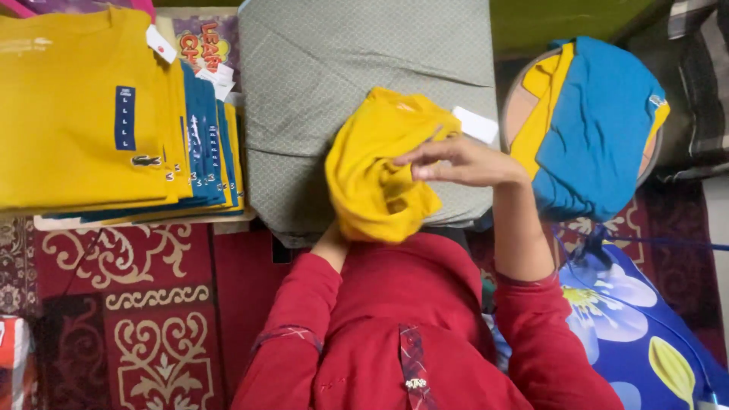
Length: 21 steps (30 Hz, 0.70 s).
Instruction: Folding yellow and blue t-shirts and stacking them on a padded surface.
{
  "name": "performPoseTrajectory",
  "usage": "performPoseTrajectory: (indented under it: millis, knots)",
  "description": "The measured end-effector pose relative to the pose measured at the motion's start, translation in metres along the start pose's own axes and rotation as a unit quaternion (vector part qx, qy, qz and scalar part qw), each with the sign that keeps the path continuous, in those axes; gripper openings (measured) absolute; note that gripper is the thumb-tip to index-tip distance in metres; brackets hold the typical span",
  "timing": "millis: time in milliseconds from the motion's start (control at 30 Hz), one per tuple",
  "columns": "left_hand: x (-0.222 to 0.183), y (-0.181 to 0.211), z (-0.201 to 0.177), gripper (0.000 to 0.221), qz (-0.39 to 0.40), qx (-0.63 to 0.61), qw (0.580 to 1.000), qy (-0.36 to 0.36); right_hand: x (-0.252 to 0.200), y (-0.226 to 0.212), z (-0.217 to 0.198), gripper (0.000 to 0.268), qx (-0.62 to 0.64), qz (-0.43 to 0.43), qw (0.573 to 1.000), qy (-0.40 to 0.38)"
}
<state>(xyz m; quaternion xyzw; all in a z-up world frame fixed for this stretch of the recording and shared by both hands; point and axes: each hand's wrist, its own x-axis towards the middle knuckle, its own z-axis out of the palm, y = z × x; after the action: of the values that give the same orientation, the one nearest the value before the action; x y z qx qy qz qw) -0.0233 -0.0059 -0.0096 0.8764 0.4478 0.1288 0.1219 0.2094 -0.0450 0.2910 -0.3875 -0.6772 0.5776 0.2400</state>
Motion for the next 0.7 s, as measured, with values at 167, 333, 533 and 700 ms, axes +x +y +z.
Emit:
performPoseTrajectory:
  millis: [167,333,533,700]
  knots:
    - [-0.026,-0.002,-0.02,0.059,-0.034,-0.056,0.99,-0.121,-0.002,0.139,-0.01,0.043,-0.136,0.227,0.936,0.231]
    - [-0.052,0.011,-0.035,0.065,-0.06,-0.126,0.961,-0.238,-0.012,0.218,0.01,0.056,-0.17,0.385,0.874,0.244]
    - [-0.087,0.014,-0.078,0.073,-0.09,-0.186,0.902,-0.378,0.066,0.183,0.073,0.071,0.044,0.224,0.913,0.337]
    - [-0.107,0.008,-0.13,0.079,-0.117,-0.223,0.836,-0.487,0.12,0.168,0.098,0.045,0.047,0.112,0.94,0.318]
